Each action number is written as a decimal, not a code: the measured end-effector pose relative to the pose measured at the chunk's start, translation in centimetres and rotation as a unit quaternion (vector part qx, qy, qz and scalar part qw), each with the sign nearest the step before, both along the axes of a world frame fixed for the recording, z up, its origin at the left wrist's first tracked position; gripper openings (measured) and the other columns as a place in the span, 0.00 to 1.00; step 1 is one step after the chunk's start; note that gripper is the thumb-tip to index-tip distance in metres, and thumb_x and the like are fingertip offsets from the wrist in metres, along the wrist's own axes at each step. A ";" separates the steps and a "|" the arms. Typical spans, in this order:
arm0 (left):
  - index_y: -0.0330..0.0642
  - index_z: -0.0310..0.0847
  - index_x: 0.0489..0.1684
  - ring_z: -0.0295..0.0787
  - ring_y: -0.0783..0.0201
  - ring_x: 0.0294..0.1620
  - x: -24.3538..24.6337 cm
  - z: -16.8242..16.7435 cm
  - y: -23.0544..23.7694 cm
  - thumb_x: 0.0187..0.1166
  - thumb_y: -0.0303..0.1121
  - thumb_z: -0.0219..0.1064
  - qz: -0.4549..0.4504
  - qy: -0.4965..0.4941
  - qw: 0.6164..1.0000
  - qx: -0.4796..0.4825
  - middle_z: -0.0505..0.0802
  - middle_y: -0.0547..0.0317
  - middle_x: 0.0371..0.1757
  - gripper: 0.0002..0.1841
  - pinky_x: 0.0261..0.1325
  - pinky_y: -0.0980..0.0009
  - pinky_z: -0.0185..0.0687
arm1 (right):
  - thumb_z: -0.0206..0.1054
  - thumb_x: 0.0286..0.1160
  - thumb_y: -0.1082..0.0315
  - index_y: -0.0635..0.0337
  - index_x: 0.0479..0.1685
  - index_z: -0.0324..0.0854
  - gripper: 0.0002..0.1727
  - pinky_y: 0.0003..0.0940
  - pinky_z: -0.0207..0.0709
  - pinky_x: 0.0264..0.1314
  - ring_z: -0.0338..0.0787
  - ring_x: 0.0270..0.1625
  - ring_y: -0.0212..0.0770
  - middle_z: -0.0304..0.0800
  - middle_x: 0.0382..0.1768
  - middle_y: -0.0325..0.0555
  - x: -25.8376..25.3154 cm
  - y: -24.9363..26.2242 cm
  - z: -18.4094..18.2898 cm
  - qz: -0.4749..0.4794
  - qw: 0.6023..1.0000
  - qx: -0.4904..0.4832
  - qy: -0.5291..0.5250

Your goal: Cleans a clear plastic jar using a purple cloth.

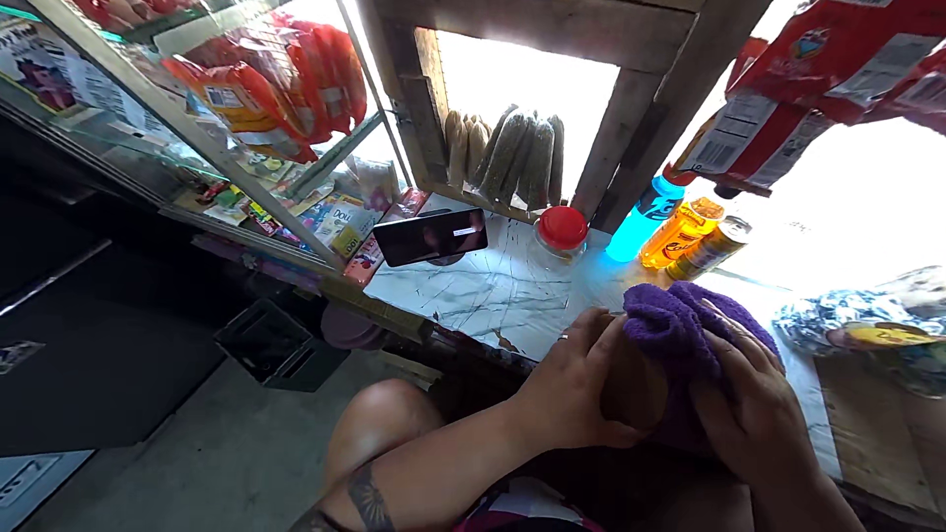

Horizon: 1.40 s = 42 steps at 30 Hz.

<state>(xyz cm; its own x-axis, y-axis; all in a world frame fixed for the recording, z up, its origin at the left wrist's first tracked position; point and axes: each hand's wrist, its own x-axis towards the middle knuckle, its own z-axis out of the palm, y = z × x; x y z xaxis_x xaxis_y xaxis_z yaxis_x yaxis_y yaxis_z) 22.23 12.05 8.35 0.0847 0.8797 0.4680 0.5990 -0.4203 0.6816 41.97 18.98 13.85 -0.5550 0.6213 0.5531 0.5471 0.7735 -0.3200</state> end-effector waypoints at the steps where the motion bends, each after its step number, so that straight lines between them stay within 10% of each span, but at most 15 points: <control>1: 0.31 0.60 0.86 0.74 0.37 0.79 0.0 0.0 0.0 0.41 0.53 0.90 -0.004 0.006 1.000 0.003 0.70 0.24 0.82 0.64 0.74 0.51 0.78 | 0.49 0.84 0.53 0.62 0.61 0.86 0.26 0.54 0.62 0.84 0.79 0.79 0.56 0.84 0.71 0.61 0.0 0.1 0.1 0.001 1.000 -0.008 -0.002; 22: 0.40 0.57 0.89 0.78 0.44 0.77 -2.3 0.5 -0.8 0.44 0.53 0.89 -0.018 0.006 1.000 -0.009 0.69 0.30 0.83 0.64 0.69 0.53 0.83 | 0.47 0.81 0.46 0.60 0.68 0.85 0.33 0.64 0.65 0.78 0.76 0.79 0.60 0.83 0.72 0.61 0.4 4.4 1.1 -0.119 0.970 -0.207 -0.047; 30: 0.40 0.53 0.91 0.77 0.46 0.77 -3.6 0.5 -0.6 0.45 0.53 0.90 -0.014 0.003 0.999 -0.046 0.68 0.33 0.84 0.65 0.71 0.53 0.82 | 0.56 0.85 0.54 0.58 0.76 0.74 0.26 0.30 0.83 0.59 0.89 0.54 0.26 0.90 0.56 0.43 1.4 5.7 0.2 -0.151 0.894 -0.401 0.134; 42: 0.49 0.44 0.95 0.76 0.49 0.77 -4.0 -0.2 -0.3 0.49 0.56 0.88 0.010 -0.040 0.993 -0.112 0.67 0.37 0.84 0.68 0.73 0.55 0.80 | 0.39 0.95 0.51 0.50 0.58 0.79 0.22 0.26 0.86 0.45 0.90 0.42 0.25 0.91 0.39 0.31 2.0 5.5 -2.3 -0.125 0.738 -0.564 0.349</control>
